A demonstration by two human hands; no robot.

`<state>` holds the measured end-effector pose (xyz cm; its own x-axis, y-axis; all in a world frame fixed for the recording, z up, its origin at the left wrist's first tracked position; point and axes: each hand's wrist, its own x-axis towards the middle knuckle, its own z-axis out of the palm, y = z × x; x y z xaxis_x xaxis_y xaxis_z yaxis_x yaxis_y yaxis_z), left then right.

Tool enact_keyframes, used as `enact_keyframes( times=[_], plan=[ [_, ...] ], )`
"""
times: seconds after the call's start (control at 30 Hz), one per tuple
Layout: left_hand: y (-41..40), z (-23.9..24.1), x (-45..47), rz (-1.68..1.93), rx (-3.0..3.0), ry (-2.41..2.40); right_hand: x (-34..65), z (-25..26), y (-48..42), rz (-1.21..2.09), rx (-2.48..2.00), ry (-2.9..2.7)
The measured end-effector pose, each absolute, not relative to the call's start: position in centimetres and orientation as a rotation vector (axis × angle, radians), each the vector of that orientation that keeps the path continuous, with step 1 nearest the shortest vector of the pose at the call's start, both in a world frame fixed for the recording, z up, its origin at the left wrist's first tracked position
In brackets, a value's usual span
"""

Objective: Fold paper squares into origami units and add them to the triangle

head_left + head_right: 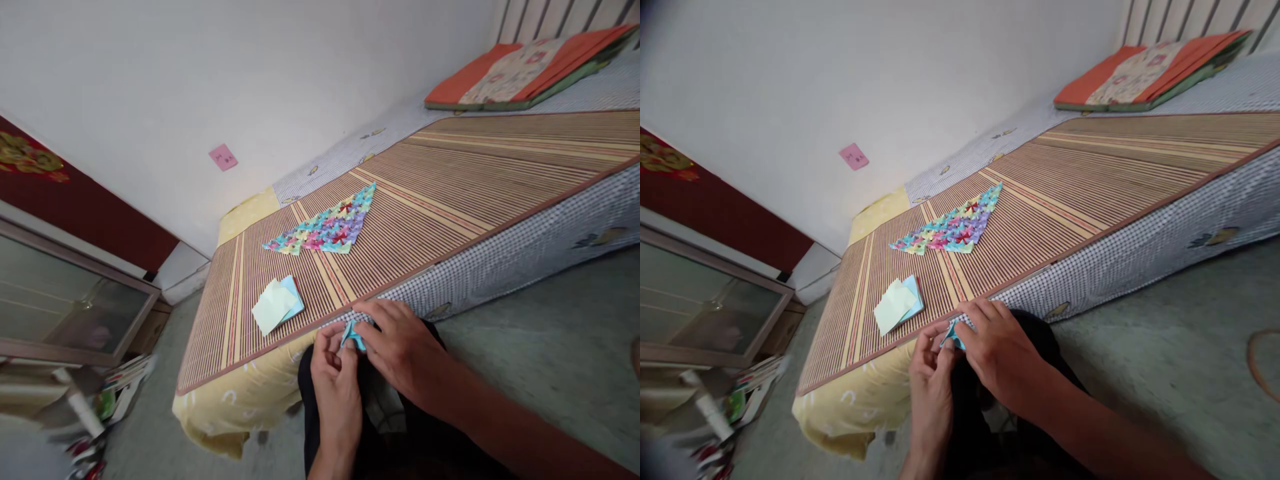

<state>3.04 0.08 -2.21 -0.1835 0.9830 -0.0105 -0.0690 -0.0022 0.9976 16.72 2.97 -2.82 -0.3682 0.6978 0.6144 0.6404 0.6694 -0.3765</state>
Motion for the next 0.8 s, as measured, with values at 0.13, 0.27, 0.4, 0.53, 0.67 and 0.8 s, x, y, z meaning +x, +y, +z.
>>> enact_keyframes(
  times=[0.13,0.27,0.4,0.53,0.67,0.8],
  plan=[
    [-0.1,-2.3,3.1,1.367,1.057,1.278,16.5,-3.6,3.2,0.12,-1.035,-2.066],
    [0.0,-2.8,2.8,1.345,1.027,1.246,16.6,-4.2,3.5,0.225,-1.003,-2.029],
    [0.4,-3.4,2.4,1.346,0.919,1.224,16.6,-4.6,3.8,0.267,-1.017,-2.008],
    [0.5,-3.8,2.2,1.359,0.744,1.213,16.8,-4.8,4.1,0.341,-0.976,-1.978],
    [0.5,-3.7,2.1,1.365,0.809,1.212,17.1,-4.7,4.1,0.413,-0.931,-1.958],
    [0.4,-3.2,2.3,1.326,0.96,1.238,16.9,-4.5,4.1,0.325,-0.965,-2.02]
  ],
)
